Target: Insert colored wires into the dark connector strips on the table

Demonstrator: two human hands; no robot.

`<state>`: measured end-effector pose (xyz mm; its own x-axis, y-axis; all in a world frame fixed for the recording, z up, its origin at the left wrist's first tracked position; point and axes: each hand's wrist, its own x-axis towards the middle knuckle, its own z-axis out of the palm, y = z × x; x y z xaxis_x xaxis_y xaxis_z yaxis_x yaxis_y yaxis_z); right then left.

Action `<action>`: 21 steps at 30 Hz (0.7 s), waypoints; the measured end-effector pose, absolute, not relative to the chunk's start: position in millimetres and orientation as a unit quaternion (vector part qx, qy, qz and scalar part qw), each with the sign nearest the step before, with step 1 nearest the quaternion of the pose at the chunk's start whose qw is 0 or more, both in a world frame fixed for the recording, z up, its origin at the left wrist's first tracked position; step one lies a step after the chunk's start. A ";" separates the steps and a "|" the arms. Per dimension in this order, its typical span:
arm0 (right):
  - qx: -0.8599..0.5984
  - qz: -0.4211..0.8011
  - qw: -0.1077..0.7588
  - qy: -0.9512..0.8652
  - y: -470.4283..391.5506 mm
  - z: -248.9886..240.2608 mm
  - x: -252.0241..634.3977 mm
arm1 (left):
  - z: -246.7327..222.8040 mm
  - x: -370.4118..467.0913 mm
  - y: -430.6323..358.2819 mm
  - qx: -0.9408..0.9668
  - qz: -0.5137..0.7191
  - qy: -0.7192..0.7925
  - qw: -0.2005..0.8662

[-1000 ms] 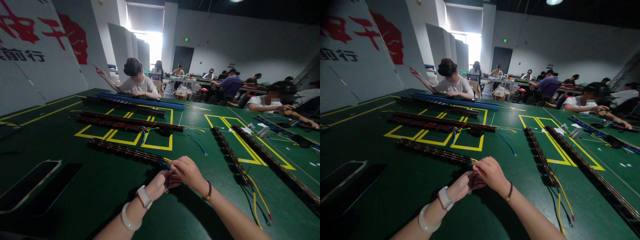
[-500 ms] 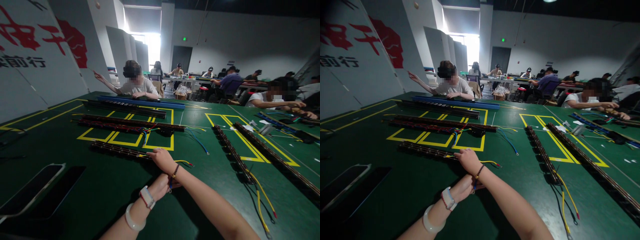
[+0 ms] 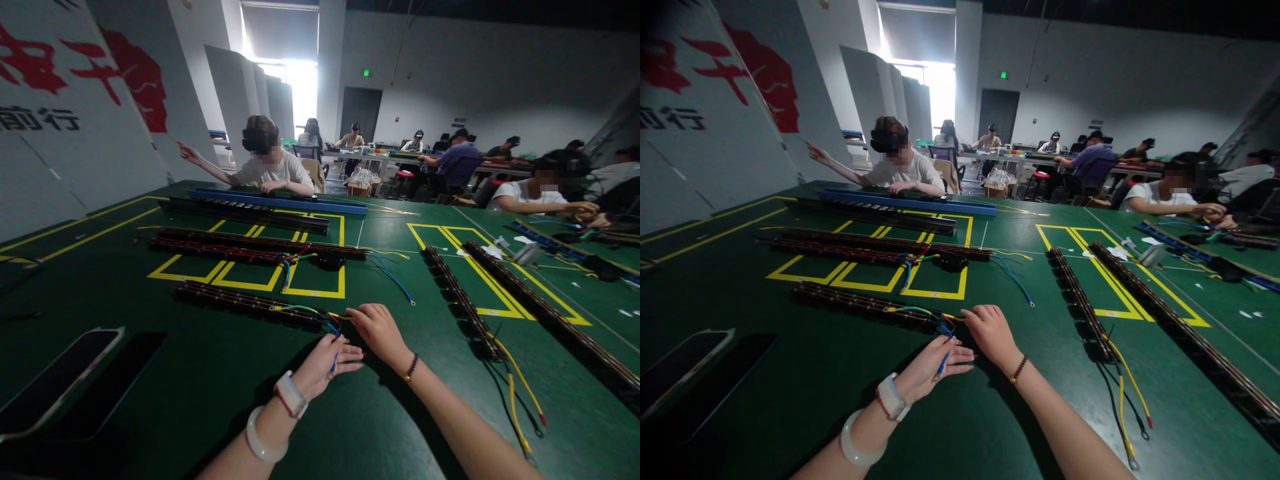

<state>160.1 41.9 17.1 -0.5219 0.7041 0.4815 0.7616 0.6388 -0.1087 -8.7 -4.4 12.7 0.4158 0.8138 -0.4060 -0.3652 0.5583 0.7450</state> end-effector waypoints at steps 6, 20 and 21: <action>-0.459 -0.054 0.191 -0.866 42.5 0.7 183.0 | 22.5 -17.4 -1.7 0.492 0.259 0.539 0.633; -0.507 -0.018 0.179 -0.843 46.9 -1.1 180.7 | 42.8 -48.3 5.3 0.795 0.037 0.545 0.263; -0.509 -0.019 0.178 -0.842 47.0 -1.0 180.4 | 43.1 -49.2 5.4 0.799 0.035 0.542 0.258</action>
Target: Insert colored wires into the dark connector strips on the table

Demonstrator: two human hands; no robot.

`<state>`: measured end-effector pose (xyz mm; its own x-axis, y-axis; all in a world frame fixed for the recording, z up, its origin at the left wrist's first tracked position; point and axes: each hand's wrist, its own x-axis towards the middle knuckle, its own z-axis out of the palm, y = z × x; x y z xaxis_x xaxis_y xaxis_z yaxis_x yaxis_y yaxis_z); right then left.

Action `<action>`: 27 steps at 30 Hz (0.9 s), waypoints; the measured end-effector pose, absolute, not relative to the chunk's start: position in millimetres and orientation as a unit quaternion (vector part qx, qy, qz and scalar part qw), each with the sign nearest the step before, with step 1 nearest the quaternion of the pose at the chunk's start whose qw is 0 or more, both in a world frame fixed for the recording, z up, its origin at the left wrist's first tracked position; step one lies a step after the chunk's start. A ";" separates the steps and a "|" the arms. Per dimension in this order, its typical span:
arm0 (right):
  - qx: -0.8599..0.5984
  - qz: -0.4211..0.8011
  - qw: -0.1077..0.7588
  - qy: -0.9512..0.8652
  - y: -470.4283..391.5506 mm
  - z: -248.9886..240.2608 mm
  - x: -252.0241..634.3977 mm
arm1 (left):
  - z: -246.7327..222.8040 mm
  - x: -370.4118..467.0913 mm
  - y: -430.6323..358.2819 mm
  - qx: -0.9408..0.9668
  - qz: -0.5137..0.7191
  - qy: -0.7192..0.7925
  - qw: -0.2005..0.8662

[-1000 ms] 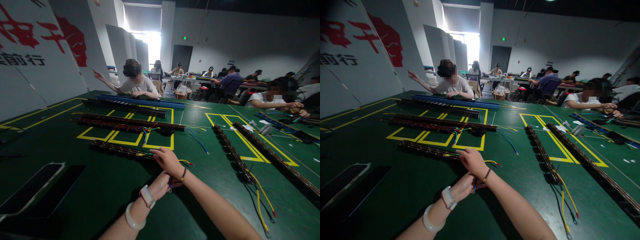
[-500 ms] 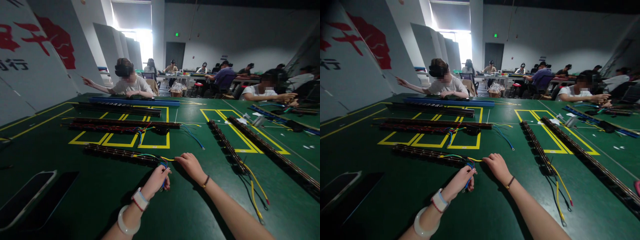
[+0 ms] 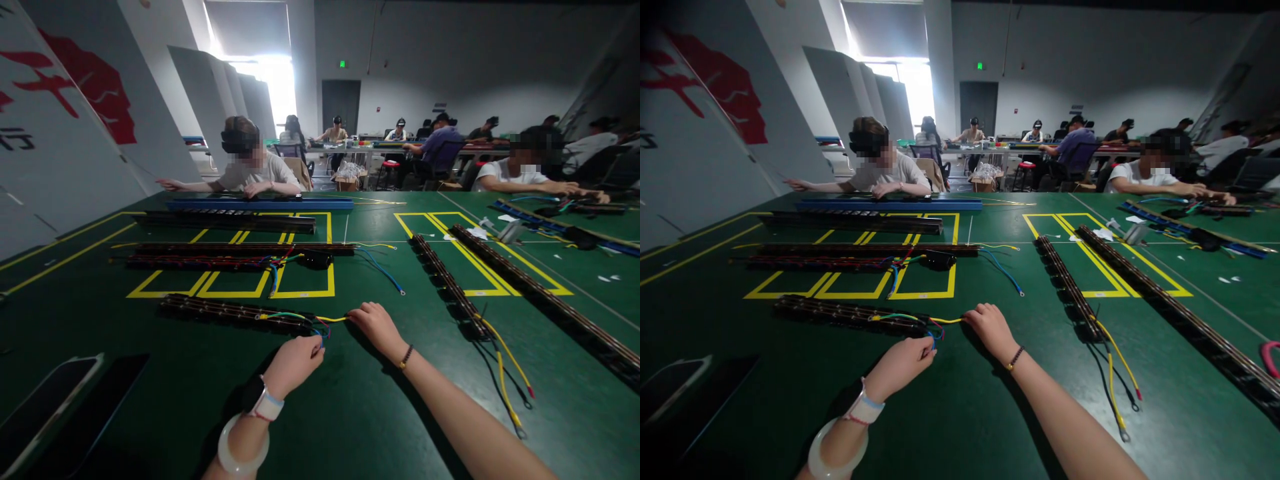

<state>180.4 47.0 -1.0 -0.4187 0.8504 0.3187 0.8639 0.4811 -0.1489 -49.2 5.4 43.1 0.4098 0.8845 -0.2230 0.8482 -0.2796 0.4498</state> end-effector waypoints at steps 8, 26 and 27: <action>-0.509 -0.021 0.173 -0.843 47.8 -2.5 181.1 | 42.7 -50.4 6.3 0.759 0.138 0.573 0.278; -0.485 -0.006 0.183 -0.855 44.3 -1.2 183.1 | 30.2 -49.6 16.8 0.589 0.415 0.587 0.369; -0.484 -0.002 0.184 -0.856 44.1 -1.0 183.2 | 32.8 -48.5 14.7 0.619 0.397 0.582 0.347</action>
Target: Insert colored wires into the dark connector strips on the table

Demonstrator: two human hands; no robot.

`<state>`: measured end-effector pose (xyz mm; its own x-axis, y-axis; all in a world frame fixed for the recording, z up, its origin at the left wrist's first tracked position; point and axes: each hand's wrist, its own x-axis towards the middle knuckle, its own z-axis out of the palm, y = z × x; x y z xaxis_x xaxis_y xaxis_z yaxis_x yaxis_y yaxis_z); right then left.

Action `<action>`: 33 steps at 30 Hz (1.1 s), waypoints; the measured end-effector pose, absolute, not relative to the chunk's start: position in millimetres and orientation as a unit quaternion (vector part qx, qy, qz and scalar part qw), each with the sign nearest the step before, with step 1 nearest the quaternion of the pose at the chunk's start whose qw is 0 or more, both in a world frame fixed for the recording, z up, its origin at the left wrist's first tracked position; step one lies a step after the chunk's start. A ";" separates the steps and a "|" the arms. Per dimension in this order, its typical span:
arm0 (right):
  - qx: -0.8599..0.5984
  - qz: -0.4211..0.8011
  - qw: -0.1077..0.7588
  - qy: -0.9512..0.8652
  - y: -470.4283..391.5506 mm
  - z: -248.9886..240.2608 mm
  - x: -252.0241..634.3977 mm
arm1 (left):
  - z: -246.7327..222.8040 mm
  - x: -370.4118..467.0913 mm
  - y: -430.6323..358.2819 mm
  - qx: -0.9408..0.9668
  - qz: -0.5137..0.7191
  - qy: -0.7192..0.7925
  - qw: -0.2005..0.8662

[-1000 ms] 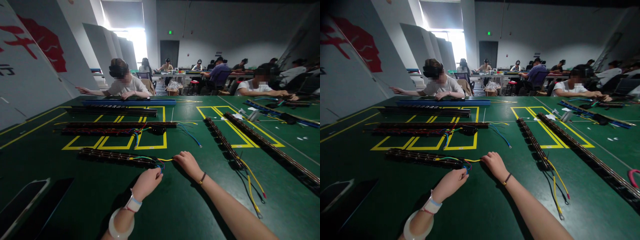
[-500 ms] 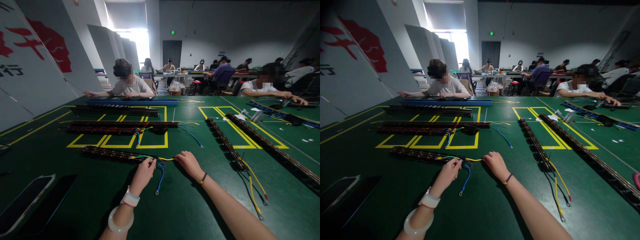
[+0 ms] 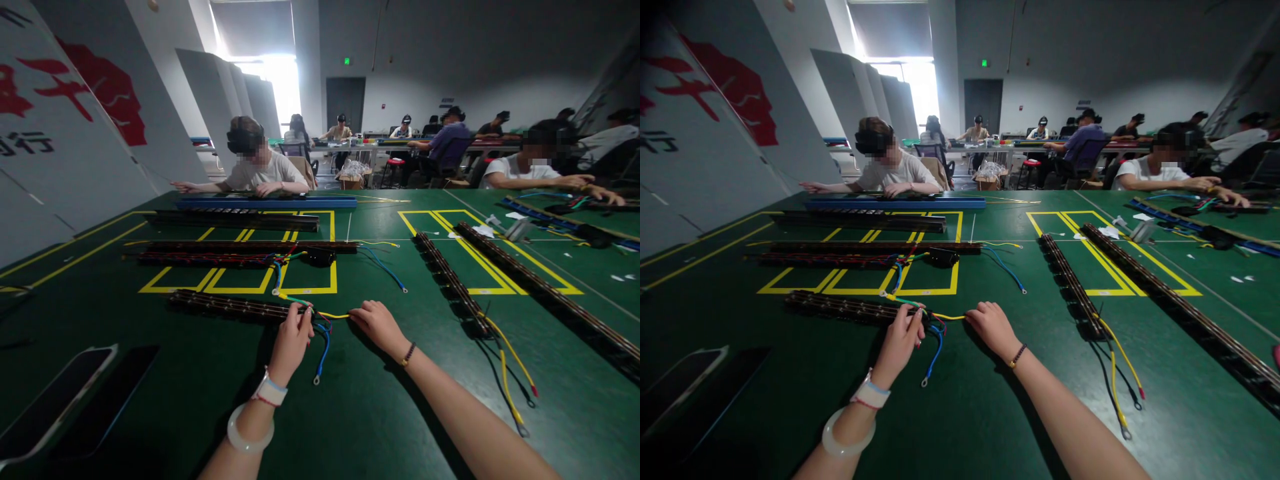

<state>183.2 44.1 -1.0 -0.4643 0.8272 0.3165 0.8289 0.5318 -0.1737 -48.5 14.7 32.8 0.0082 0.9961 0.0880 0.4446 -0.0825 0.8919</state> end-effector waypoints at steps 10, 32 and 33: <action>-0.485 0.038 0.197 -0.851 44.9 -2.2 185.2 | 41.3 -36.1 1.6 0.805 0.177 0.534 0.187; -0.564 0.129 0.202 -0.790 16.4 11.1 156.4 | 25.8 -34.5 5.0 0.563 0.244 0.553 0.564; -0.566 0.134 0.206 -0.787 15.9 11.3 155.5 | 26.8 -34.1 4.1 0.544 0.257 0.543 0.586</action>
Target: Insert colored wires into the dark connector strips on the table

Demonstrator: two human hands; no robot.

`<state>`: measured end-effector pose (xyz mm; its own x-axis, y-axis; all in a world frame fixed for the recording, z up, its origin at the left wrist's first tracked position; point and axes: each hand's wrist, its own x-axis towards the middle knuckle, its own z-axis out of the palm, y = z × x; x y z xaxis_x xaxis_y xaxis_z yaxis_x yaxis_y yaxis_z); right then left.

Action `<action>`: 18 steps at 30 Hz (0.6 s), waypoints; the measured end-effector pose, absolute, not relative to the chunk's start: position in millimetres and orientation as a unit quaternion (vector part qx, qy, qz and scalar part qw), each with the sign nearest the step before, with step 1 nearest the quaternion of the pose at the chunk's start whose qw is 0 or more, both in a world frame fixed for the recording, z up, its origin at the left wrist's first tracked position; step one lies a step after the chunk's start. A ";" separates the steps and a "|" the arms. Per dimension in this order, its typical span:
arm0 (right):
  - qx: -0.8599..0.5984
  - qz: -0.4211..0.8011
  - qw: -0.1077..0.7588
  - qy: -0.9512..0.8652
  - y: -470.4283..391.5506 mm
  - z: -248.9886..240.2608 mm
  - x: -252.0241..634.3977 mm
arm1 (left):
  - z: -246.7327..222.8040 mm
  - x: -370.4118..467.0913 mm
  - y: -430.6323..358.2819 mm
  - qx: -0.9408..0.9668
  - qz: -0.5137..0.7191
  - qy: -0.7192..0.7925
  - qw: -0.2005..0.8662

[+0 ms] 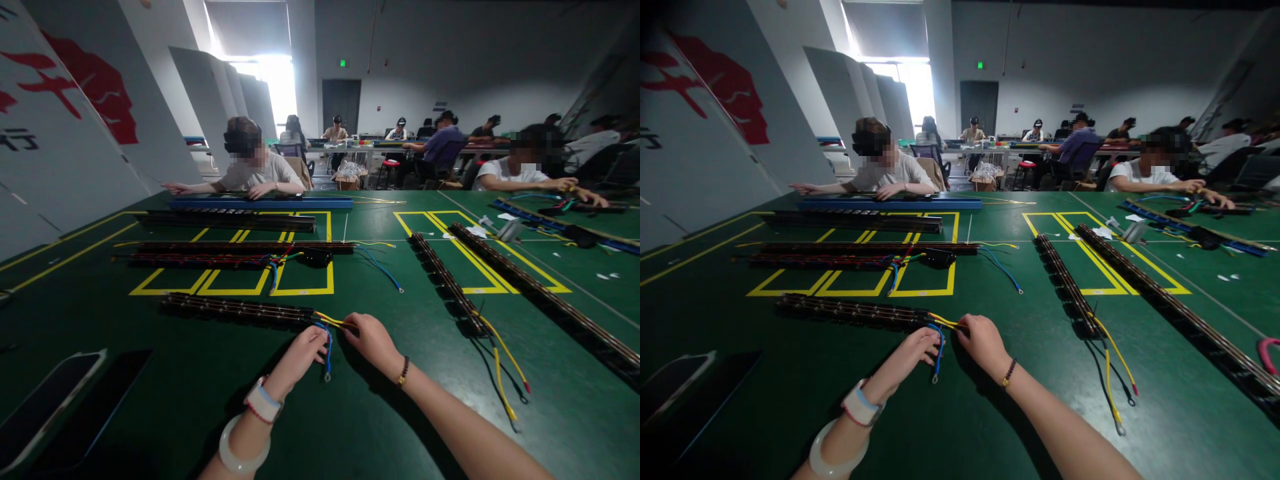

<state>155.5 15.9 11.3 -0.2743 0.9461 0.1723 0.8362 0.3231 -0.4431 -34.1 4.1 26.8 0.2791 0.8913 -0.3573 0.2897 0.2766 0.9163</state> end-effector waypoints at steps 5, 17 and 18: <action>-0.564 0.154 0.239 -0.776 11.6 12.5 151.4 | 35.8 -29.0 -5.0 0.430 0.288 0.468 0.716; -0.537 0.236 0.271 -0.763 12.3 0.2 154.3 | 31.0 -27.7 -4.9 0.355 0.320 0.418 0.772; -0.535 0.233 0.272 -0.765 11.9 0.8 153.8 | 31.1 -27.3 -4.7 0.350 0.324 0.418 0.773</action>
